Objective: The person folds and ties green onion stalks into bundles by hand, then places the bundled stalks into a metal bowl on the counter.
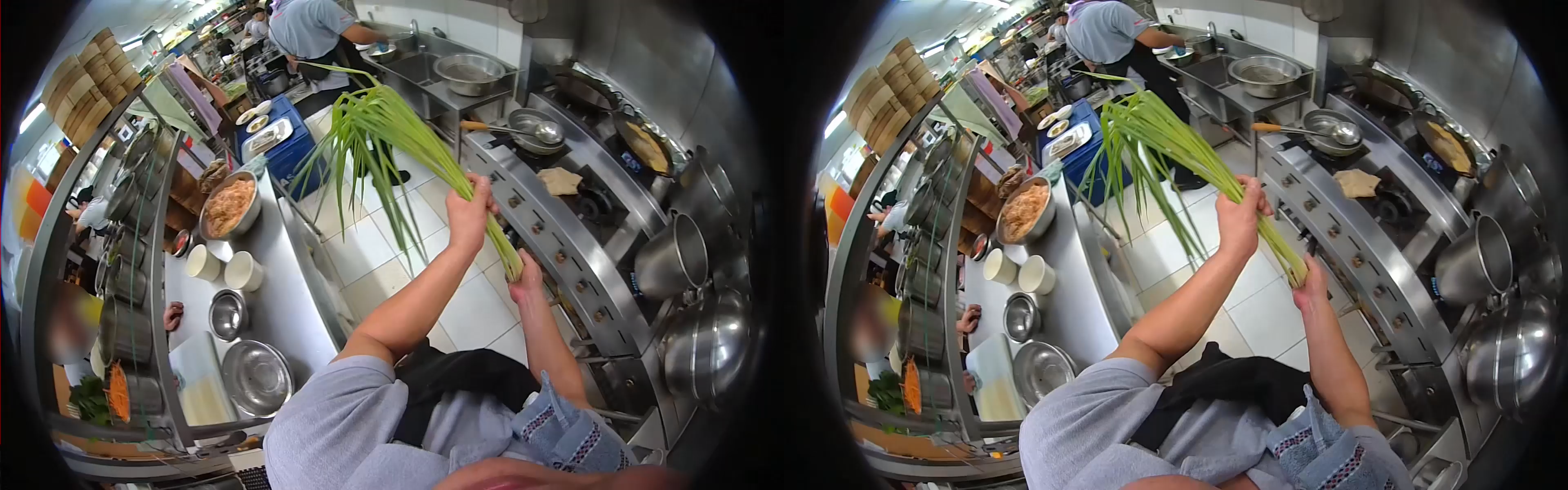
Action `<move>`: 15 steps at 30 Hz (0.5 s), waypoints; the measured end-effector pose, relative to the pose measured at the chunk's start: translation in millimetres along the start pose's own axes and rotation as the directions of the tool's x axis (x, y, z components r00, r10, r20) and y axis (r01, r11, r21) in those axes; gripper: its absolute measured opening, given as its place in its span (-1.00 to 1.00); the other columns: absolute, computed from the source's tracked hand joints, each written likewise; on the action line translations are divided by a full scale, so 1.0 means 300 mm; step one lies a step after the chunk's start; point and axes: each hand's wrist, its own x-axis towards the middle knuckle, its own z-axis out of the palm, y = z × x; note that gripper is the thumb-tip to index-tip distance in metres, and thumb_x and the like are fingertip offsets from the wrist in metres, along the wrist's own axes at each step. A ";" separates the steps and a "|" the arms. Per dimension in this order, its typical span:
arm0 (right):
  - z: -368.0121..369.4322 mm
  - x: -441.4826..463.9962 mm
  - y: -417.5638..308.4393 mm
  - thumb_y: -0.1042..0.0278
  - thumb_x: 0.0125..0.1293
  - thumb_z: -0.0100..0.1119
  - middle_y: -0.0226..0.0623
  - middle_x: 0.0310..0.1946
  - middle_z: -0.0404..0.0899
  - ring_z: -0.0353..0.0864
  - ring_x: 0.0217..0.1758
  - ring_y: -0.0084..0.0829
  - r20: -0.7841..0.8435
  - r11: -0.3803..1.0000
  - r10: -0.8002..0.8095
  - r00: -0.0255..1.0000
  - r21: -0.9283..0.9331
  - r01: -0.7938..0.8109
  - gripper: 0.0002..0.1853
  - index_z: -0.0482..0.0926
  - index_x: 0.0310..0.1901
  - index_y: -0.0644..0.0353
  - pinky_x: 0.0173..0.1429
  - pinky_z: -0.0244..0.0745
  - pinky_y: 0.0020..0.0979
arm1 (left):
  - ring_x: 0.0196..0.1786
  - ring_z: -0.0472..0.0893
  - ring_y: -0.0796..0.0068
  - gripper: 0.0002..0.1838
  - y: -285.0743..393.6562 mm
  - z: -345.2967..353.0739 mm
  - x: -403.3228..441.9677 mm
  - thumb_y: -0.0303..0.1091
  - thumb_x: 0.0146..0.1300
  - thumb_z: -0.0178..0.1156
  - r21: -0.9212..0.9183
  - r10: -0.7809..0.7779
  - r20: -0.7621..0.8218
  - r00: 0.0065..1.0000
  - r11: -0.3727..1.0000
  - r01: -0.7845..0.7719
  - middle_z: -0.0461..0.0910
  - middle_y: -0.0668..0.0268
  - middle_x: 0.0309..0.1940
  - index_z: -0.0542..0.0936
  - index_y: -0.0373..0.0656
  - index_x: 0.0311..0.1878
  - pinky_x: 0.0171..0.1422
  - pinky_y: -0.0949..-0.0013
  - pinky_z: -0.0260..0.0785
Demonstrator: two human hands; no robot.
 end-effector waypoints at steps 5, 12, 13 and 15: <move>0.283 0.154 0.236 0.11 0.43 0.08 -0.32 -0.41 0.56 0.60 -0.38 -0.37 0.168 0.988 0.145 0.975 -0.076 -0.134 -0.77 0.53 -0.18 0.11 -0.35 0.49 -0.33 | -0.56 0.40 0.61 -0.84 0.086 -0.225 0.188 -0.37 0.43 0.14 0.214 0.148 0.013 0.989 0.966 -0.147 0.39 0.39 -0.53 0.36 -0.19 -0.10 -0.49 0.50 0.34; 0.695 0.227 0.165 0.34 0.34 0.19 -0.26 -0.22 0.56 0.59 -0.20 -0.31 0.651 0.277 -0.123 0.749 -0.702 0.656 -0.80 0.50 -0.11 0.26 -0.08 0.55 -0.26 | -0.66 0.30 0.71 -0.84 0.240 -0.474 0.398 -0.25 0.46 0.09 0.509 -0.134 0.143 0.981 0.859 0.043 0.31 0.50 -0.64 0.41 -0.09 -0.23 -0.60 0.55 0.16; 0.779 0.178 0.081 0.40 0.31 0.20 -0.23 -0.22 0.57 0.60 -0.19 -0.30 0.806 0.135 -0.217 0.552 -0.535 0.834 -0.81 0.50 -0.11 0.29 -0.03 0.54 -0.26 | -0.66 0.30 0.73 -0.84 0.242 -0.513 0.412 -0.27 0.44 0.10 0.621 -0.089 0.201 0.976 0.782 -0.057 0.35 0.48 -0.63 0.41 -0.09 -0.25 -0.61 0.55 0.15; 0.951 0.042 -0.071 0.49 0.25 0.20 -0.17 -0.16 0.58 0.62 -0.15 -0.26 0.827 0.209 -0.074 0.557 -0.534 0.820 -0.81 0.52 -0.12 0.30 -0.01 0.54 -0.28 | -0.54 0.47 0.57 -0.86 0.269 -0.569 0.424 -0.31 0.40 0.13 0.798 -0.174 0.246 0.953 0.595 -0.097 0.50 0.36 -0.52 0.49 -0.17 -0.16 -0.46 0.44 0.36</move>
